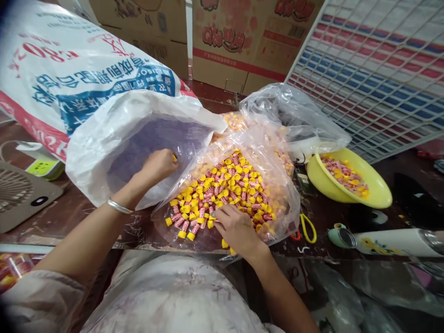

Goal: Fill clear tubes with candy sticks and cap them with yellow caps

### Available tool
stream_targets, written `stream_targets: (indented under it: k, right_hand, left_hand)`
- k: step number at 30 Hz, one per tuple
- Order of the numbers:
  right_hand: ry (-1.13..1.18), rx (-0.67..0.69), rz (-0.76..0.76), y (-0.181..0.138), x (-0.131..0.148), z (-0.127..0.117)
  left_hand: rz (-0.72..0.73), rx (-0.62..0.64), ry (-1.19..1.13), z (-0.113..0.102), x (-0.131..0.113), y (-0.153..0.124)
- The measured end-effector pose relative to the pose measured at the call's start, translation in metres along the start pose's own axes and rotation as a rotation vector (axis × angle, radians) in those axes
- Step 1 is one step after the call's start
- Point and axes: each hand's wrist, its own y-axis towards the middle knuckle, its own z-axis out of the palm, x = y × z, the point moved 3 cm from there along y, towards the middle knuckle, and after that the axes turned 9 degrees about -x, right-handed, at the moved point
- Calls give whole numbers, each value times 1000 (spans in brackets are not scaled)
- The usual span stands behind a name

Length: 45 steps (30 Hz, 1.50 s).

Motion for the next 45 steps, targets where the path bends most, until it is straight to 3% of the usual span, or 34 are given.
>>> stream_targets:
  k: [5, 7, 10, 13, 16, 19, 22, 26, 30, 34, 37, 40, 43, 45]
  right_hand:
    - [-95, 88, -60, -4, 13, 18]
    - [-129, 89, -101, -4, 15, 24]
    - [-143, 71, -135, -2, 14, 30]
    - [-99, 20, -124, 0, 9, 29]
    - [54, -82, -70, 1, 4, 19]
    - [460, -254, 163, 4, 0, 6]
    - [975, -380, 513, 8, 1, 6]
    - [1444, -331, 752, 17, 15, 25]
    - [1621, -160, 734, 20, 32, 37]
    - [1635, 4, 541, 17, 50, 31]
    - [1498, 40, 477, 13, 58, 25]
    - [1181, -85, 468, 10, 57, 21]
    - [867, -222, 393, 9, 60, 18]
    - [741, -249, 261, 12, 66, 17]
  left_hand:
    - [17, 15, -153, -11, 18, -27]
    - [-66, 67, -484, -18, 27, -47]
    - [-307, 215, -1108, -23, 33, -84]
    - [-448, 284, -1375, -23, 29, -118]
    - [-469, 270, -1472, -18, 24, -141]
    - [-444, 270, -1510, -9, 17, -159]
    - [-316, 128, -1404, -6, 10, -174]
    - [142, -107, -1038, -17, -8, -189]
    - [562, -297, -803, -24, -17, -196]
    - [703, -393, -634, -15, -12, -200]
    - [586, -356, -639, -10, -9, -202]
    - [234, -202, -761, -9, -9, -198]
    - [-189, 55, -1003, -5, -7, -193]
    - [-342, 268, -1153, -3, -4, -194]
